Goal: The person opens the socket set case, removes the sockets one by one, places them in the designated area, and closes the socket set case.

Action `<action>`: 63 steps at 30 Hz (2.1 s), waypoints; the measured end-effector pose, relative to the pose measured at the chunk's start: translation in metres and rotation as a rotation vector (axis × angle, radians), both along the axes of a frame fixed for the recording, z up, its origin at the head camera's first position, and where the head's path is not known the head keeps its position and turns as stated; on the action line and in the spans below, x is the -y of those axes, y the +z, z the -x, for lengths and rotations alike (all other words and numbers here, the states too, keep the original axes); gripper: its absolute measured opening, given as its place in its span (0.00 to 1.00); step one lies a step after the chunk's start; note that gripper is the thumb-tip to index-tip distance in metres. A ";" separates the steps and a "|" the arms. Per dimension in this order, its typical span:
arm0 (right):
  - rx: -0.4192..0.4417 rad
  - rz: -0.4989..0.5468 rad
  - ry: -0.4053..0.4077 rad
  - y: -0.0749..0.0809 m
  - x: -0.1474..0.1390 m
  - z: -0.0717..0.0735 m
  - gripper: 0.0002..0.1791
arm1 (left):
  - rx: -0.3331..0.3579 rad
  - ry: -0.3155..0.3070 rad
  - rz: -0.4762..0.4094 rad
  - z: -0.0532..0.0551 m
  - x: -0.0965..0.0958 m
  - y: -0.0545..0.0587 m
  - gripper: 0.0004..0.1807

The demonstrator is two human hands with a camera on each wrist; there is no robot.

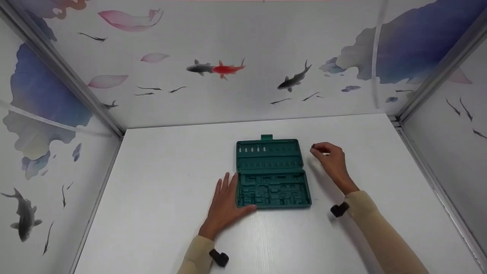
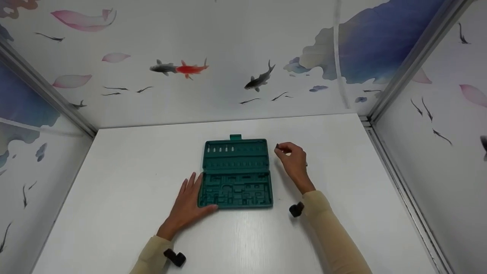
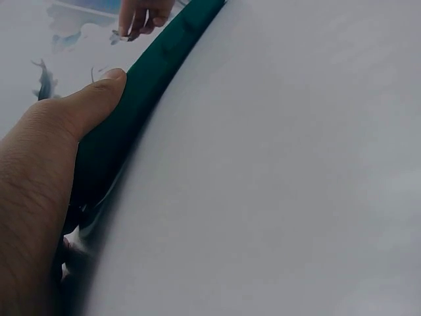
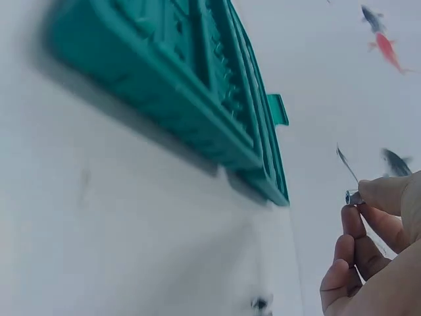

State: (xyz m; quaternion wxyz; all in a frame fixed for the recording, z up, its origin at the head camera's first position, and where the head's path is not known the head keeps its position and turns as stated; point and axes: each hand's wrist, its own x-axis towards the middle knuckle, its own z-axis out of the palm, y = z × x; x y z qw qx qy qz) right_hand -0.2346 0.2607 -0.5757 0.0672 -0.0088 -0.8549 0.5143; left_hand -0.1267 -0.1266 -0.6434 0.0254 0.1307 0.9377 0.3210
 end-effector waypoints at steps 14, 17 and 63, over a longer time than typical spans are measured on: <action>0.072 -0.074 -0.093 -0.007 -0.069 -0.029 0.20 | -0.004 -0.003 -0.002 -0.001 0.001 0.001 0.71; 0.102 -0.082 -0.111 -0.008 -0.079 -0.032 0.21 | -0.009 -0.009 0.004 -0.001 0.001 0.000 0.71; 0.129 -0.279 -0.096 -0.006 -0.076 -0.019 0.17 | -0.034 -0.028 0.003 0.002 -0.001 0.002 0.70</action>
